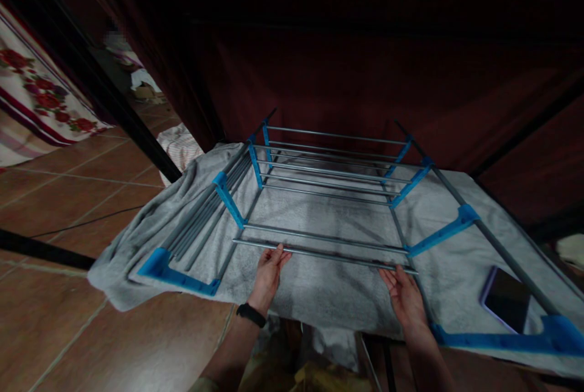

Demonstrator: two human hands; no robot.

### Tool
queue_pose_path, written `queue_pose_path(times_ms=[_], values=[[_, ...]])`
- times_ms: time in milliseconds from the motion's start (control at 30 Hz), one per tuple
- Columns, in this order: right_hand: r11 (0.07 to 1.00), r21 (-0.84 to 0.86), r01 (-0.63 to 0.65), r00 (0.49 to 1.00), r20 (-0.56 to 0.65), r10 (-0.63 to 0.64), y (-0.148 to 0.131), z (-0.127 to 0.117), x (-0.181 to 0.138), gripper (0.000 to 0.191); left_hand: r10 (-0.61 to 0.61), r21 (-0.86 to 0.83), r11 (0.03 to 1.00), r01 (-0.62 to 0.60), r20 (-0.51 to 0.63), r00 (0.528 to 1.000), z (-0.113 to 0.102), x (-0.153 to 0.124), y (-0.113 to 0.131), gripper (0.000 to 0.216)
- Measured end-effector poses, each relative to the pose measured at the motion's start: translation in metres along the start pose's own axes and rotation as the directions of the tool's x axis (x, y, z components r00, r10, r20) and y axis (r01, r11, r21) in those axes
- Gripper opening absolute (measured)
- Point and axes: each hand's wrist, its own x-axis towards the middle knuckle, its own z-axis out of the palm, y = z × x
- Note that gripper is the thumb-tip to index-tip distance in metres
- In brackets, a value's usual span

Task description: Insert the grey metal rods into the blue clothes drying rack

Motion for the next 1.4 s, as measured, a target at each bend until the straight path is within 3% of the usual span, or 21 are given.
queue_pose_path(times_ms=[333,567,867,1133,1400], values=[[1.0,-0.006,0.01,1.0,-0.018,-0.01,-0.002,0.004,-0.004,0.036,-0.088,-0.062,0.994,0.088,0.009,0.996,0.005,-0.005,0.0,0.025],[1.0,0.006,0.02,1.0,-0.002,-0.02,-0.002,0.008,-0.007,0.041,-0.111,-0.058,0.993,0.107,-0.054,0.992,0.014,-0.008,0.005,0.024],[0.997,0.074,-0.001,0.999,-0.034,0.003,-0.009,0.026,-0.017,0.056,-0.108,-0.003,0.994,0.108,-0.127,0.986,0.016,-0.004,0.007,0.036],[0.995,0.099,0.031,0.999,0.01,-0.032,-0.001,0.023,-0.013,0.049,-0.128,0.005,0.992,0.129,-0.136,0.982,0.019,-0.002,0.009,0.049],[0.995,0.093,0.044,0.999,0.023,-0.047,0.003,0.021,-0.009,0.054,-0.136,0.032,0.989,0.143,-0.157,0.978,0.021,-0.003,0.013,0.046]])
